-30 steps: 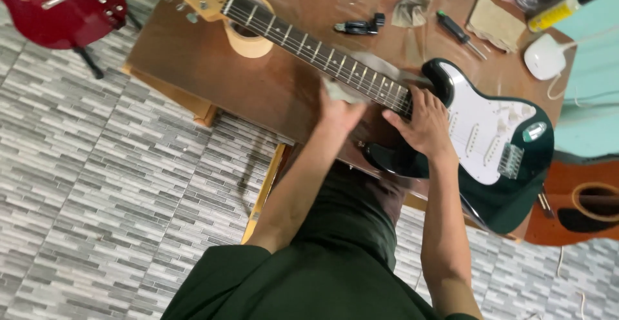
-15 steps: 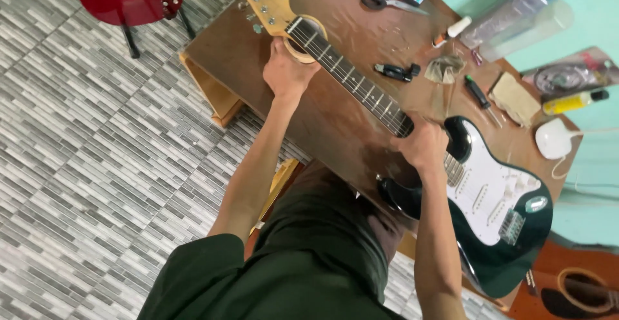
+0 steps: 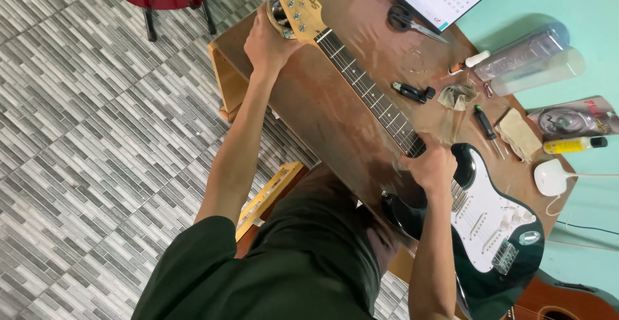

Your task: The person cleans a black electric guitar resting on a wooden table using a cloth. They wipe the body, pickguard, and fretboard, then fold the cloth and continue cleaning the headstock and neck.

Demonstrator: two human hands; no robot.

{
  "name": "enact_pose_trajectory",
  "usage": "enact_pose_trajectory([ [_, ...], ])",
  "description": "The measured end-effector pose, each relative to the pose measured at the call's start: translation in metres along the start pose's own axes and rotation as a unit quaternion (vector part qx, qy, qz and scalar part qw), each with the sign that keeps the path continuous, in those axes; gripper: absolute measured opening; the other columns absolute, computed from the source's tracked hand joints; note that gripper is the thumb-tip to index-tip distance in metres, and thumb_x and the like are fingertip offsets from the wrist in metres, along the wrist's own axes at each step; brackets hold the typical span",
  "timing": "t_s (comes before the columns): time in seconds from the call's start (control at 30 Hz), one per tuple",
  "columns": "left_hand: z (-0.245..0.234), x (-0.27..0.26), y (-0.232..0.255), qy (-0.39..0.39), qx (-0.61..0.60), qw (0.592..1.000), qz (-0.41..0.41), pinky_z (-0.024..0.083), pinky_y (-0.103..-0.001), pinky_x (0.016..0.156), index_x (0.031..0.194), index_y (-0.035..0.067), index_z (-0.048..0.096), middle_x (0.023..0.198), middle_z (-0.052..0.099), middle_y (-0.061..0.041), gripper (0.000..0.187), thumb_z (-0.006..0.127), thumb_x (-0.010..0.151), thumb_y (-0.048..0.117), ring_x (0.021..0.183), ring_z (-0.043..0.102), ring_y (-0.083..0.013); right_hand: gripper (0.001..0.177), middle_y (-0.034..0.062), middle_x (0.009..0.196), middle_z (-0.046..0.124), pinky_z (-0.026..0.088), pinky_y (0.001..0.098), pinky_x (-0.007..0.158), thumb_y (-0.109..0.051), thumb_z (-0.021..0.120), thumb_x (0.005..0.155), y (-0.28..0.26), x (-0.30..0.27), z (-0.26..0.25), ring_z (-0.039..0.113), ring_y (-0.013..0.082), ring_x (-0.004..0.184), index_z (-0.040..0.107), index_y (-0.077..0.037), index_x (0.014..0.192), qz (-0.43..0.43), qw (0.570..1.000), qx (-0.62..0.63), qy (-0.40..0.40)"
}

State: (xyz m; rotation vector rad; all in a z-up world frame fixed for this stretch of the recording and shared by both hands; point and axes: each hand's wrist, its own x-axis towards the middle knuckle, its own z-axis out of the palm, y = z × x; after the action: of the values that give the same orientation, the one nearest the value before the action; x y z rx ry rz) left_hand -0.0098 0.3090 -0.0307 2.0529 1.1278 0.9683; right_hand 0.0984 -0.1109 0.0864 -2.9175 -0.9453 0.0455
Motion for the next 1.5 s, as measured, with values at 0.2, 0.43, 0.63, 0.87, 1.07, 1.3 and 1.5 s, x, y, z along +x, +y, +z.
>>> enact_pose_trajectory([
  [0.2, 0.008, 0.002, -0.005, -0.006, 0.017, 1.0, -0.021, 0.062, -0.045, 0.075, 0.147, 0.02, 0.04, 0.136, 0.068, 0.0, 0.112, 0.092, 0.066, 0.078, 0.119, 0.07, -0.0244, 0.066, 0.0117, 0.093, 0.076, 0.057, 0.0483, 0.074, -0.035, 0.079, 0.073, -0.003, 0.002, -0.005, 0.071, 0.0372, 0.085, 0.07, -0.016, 0.135, 0.016, 1.0, -0.001, -0.024],
  [0.43, 0.01, -0.003, 0.0, 0.027, -0.014, 0.999, -0.024, 0.061, -0.049, 0.073, 0.143, 0.025, 0.041, 0.131, 0.07, 0.003, 0.106, 0.087, 0.066, 0.082, 0.112, 0.073, -0.0259, 0.064, 0.0098, 0.111, 0.075, 0.055, 0.0493, 0.08, -0.03, 0.077, 0.07, -0.004, 0.0, -0.006, 0.07, 0.0374, 0.097, 0.071, -0.014, 0.132, 0.005, 1.0, 0.008, -0.016],
  [0.63, 0.022, -0.005, 0.001, 0.059, -0.007, 0.996, -0.067, 0.062, -0.047, 0.067, 0.145, 0.021, 0.037, 0.131, 0.068, -0.001, 0.11, 0.088, 0.067, 0.079, 0.103, 0.076, -0.0281, 0.064, 0.0107, 0.102, 0.076, 0.055, 0.05, 0.078, -0.028, 0.077, 0.07, -0.002, 0.0, -0.006, 0.07, 0.0381, 0.093, 0.072, -0.013, 0.131, -0.001, 1.0, 0.014, -0.014],
  [0.87, 0.028, 0.004, -0.019, 0.074, 0.013, 0.997, -0.012, 0.063, -0.042, 0.062, 0.145, 0.023, 0.039, 0.123, 0.074, 0.003, 0.101, 0.09, 0.074, 0.072, 0.096, 0.079, -0.0234, 0.065, 0.0089, 0.103, 0.078, 0.056, 0.0484, 0.079, -0.03, 0.08, 0.07, -0.001, 0.002, -0.006, 0.071, 0.034, 0.095, 0.072, -0.014, 0.132, 0.004, 0.999, 0.012, -0.029],
  [1.07, 0.017, 0.003, -0.013, 0.052, 0.009, 0.999, -0.008, 0.062, -0.048, 0.073, 0.143, 0.02, 0.044, 0.128, 0.073, 0.002, 0.103, 0.096, 0.067, 0.066, 0.11, 0.075, -0.0266, 0.069, 0.0096, 0.092, 0.077, 0.056, 0.0432, 0.07, -0.03, 0.078, 0.066, 0.002, 0.001, -0.006, 0.072, 0.0316, 0.083, 0.073, -0.013, 0.133, -0.005, 1.0, 0.012, -0.019],
  [1.3, 0.036, 0.001, -0.033, 0.131, 0.05, 0.986, 0.085, 0.068, -0.042, 0.067, 0.15, 0.011, 0.039, 0.141, 0.066, -0.009, 0.124, 0.06, 0.072, 0.106, 0.114, 0.078, -0.028, 0.073, 0.0122, 0.107, 0.076, 0.054, 0.0488, 0.076, -0.031, 0.076, 0.068, -0.002, -0.003, -0.013, 0.07, 0.0357, 0.099, 0.068, -0.015, 0.139, 0.028, 0.998, 0.028, -0.05],
  [1.5, -0.064, -0.082, 0.078, 0.062, -0.006, 0.985, -0.162, 0.058, -0.053, 0.106, 0.148, 0.01, 0.044, 0.148, 0.046, -0.012, 0.1, 0.104, 0.077, 0.046, 0.137, 0.054, -0.0319, 0.091, 0.0338, 0.137, 0.056, 0.049, 0.0617, 0.096, -0.051, 0.087, 0.079, -0.02, -0.043, -0.036, 0.059, 0.0559, 0.118, 0.058, 0.005, 0.145, -0.059, 0.99, 0.097, 0.085],
])
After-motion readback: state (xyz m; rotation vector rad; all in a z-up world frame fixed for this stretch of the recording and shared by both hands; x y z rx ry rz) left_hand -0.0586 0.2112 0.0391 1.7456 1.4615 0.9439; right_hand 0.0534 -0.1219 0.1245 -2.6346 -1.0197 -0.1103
